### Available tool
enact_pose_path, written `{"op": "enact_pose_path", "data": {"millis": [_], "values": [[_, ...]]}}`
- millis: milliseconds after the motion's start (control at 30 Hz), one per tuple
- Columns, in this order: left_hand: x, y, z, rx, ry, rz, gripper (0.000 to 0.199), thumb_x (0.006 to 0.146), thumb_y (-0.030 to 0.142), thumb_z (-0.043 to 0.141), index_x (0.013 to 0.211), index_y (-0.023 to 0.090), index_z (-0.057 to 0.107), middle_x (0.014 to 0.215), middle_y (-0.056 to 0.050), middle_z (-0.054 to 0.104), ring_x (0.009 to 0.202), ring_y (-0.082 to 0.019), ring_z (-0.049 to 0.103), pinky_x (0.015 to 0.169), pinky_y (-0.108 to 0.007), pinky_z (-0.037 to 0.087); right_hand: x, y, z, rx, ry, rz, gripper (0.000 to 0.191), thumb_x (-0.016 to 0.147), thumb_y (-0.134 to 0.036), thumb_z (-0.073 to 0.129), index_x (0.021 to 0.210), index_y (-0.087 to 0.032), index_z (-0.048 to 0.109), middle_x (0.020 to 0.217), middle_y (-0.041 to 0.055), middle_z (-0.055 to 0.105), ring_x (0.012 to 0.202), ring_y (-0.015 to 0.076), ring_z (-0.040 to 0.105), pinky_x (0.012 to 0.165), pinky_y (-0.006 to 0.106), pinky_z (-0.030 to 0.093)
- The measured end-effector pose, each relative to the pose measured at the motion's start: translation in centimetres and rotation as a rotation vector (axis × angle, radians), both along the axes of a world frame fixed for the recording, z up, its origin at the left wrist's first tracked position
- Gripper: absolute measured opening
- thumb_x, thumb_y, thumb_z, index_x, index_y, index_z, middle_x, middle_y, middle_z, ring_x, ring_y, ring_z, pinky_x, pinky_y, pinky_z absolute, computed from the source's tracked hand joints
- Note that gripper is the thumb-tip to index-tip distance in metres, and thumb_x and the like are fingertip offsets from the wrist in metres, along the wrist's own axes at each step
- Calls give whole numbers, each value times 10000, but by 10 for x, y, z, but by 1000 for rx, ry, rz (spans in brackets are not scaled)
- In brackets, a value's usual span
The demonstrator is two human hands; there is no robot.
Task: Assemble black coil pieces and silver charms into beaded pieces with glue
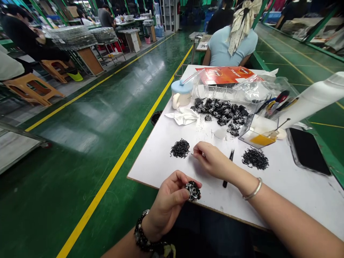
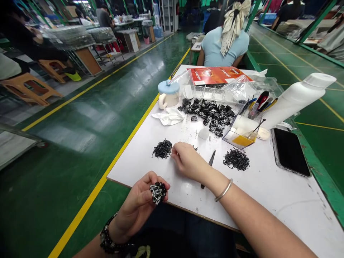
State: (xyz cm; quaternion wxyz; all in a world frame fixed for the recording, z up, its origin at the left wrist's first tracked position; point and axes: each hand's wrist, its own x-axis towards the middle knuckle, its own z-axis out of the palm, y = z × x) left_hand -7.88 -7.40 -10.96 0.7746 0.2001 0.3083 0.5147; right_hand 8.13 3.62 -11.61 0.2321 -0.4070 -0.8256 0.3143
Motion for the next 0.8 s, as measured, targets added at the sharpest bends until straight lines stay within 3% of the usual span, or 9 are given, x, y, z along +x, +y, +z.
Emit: {"op": "enact_pose_path", "data": {"millis": [100, 233, 367, 533, 800], "values": [[0, 1, 2, -9, -6, 15, 284, 688, 241, 787, 810, 165, 542, 868, -59, 704, 718, -126, 613, 691, -225, 431, 11, -15, 5, -111, 220, 2, 86, 916, -243, 429, 879, -185, 480, 777, 25, 542, 709, 137, 516, 633, 272, 438], [3, 2, 7, -14, -29, 15, 274, 690, 230, 788, 802, 159, 548, 861, -53, 707, 708, -118, 616, 697, -220, 443, 22, -40, 7, -244, 476, -49, 250, 923, -317, 489, 1133, -197, 555, 860, 50, 597, 779, 145, 578, 658, 273, 485], [8, 0, 9, -18, -37, -7, 275, 693, 226, 786, 803, 155, 544, 866, -59, 706, 709, -117, 617, 690, -215, 447, 29, -65, 5, -443, 780, -146, 100, 849, -309, 632, 882, -247, 704, 863, 40, 631, 773, 140, 569, 667, 260, 481], [17, -5, 10, -36, -46, -43, 277, 696, 217, 781, 811, 154, 538, 866, -65, 709, 700, -118, 618, 685, -214, 451, 38, -93, 3, -418, 910, -212, 133, 874, -264, 595, 952, -279, 701, 851, 35, 590, 796, 136, 542, 700, 248, 469], [33, -11, 9, -36, -29, -83, 266, 694, 218, 782, 808, 150, 551, 868, -70, 713, 697, -123, 622, 692, -223, 454, 58, -133, -6, -476, 958, -373, 54, 820, -247, 655, 868, -235, 675, 796, 43, 581, 721, 141, 557, 616, 242, 493]]}}
